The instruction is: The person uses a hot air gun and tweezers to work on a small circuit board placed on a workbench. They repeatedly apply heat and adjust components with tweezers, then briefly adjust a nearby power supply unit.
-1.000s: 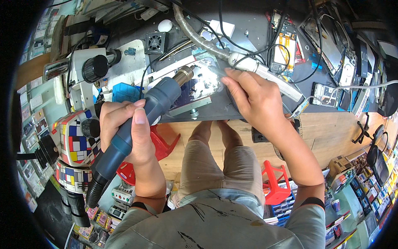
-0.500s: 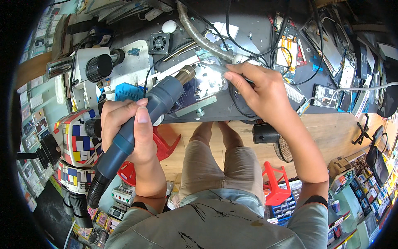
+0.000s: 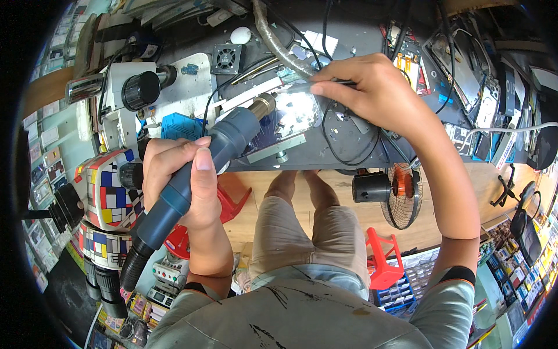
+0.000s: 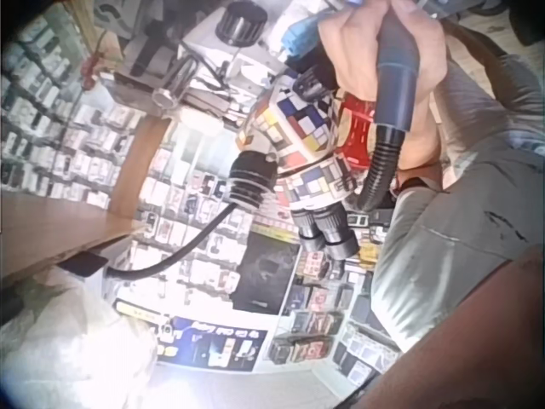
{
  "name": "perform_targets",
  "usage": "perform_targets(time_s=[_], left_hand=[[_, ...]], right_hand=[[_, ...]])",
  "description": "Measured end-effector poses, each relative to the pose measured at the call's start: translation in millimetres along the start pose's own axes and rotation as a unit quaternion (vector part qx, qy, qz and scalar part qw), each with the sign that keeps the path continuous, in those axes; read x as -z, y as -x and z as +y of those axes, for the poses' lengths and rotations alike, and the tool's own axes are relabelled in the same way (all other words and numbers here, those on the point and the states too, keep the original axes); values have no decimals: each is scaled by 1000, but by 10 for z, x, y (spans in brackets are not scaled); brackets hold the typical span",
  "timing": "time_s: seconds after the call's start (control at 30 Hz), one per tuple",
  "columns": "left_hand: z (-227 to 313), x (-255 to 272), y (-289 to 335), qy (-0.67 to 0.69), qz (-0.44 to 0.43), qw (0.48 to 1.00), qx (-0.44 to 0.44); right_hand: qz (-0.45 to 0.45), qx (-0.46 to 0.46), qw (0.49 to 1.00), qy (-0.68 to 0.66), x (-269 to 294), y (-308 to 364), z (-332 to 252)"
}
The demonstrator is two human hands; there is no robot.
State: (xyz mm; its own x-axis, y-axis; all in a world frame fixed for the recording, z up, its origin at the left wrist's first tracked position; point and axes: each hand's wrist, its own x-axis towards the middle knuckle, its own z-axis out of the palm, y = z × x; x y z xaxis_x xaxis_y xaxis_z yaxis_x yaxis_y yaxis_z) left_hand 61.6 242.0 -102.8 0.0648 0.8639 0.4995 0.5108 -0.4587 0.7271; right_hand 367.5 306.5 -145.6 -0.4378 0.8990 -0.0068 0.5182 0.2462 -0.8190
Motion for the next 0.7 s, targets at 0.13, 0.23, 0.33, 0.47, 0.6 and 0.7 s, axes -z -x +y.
perform_targets(time_s=[0.13, 0.23, 0.33, 0.47, 0.6, 0.7], left_hand=[[5, 65, -13, -23, 6, 1000, -10], [46, 134, -3, -35, -4, 999, -2], [80, 147, 18, -40, -6, 999, 10], [64, 94, 27, -23, -1, 1000, 10], [58, 95, 20, -20, -7, 1000, 8], [63, 107, 22, -24, 0, 1000, 12]], right_hand=[[-9, 2, 999, 42, 22, -46, -22], [4, 13, 998, 57, 74, -5, -61], [14, -39, 998, 51, 134, 20, -69], [-1, -31, 998, 53, 124, 24, -58], [-6, -25, 998, 56, 133, 17, -59], [5, -25, 998, 60, 149, 29, -70]])
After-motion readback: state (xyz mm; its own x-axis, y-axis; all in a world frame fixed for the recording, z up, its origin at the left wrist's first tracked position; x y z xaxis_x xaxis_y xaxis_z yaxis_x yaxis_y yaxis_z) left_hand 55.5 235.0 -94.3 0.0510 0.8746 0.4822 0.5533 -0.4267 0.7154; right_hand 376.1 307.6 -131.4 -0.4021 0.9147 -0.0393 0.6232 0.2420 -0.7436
